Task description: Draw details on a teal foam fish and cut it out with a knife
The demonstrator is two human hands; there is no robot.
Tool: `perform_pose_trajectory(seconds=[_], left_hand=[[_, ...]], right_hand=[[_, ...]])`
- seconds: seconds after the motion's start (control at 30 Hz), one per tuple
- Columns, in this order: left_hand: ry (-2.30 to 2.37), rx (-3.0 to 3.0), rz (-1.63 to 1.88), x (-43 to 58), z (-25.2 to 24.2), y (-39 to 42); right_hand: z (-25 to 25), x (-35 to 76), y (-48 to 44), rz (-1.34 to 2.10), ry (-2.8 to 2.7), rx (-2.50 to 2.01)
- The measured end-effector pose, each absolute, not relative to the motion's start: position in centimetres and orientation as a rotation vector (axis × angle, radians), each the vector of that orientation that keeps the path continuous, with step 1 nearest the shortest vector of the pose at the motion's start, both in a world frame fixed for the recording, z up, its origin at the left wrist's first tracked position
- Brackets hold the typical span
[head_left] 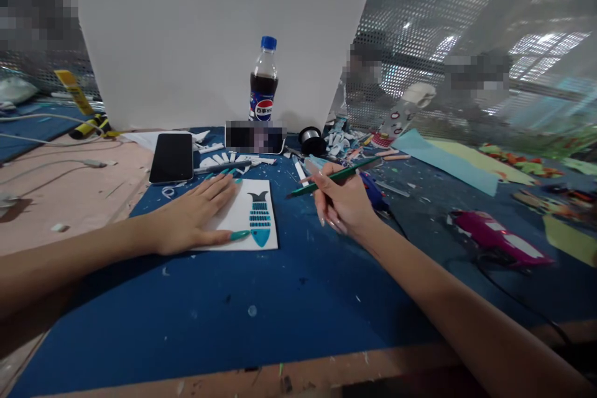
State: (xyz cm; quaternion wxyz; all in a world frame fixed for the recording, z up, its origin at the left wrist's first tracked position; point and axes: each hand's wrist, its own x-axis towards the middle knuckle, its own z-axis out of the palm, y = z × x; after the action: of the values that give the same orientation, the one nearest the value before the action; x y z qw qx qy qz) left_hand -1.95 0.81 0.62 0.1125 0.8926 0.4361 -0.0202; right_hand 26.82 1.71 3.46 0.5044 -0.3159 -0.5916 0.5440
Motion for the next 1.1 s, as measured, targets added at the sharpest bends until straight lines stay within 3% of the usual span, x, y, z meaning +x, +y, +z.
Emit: perform_pose_trajectory(seconds=[0.57,0.77,1.1], left_hand=[[1.248,2.665,-0.068,-2.0,0.3,0.9],[1.288,2.640,-0.081,-1.9,0.5,0.8],[1.324,2.603,-0.039,-1.6,0.5,0.7]], right_hand=[[2.2,24.1,0.1,1.551,-1.402,-0.847],[1.7,22.9,-0.2,1.443,-1.350,-1.013],[1.0,22.0,-0.1,1.390,-1.375,-0.927]])
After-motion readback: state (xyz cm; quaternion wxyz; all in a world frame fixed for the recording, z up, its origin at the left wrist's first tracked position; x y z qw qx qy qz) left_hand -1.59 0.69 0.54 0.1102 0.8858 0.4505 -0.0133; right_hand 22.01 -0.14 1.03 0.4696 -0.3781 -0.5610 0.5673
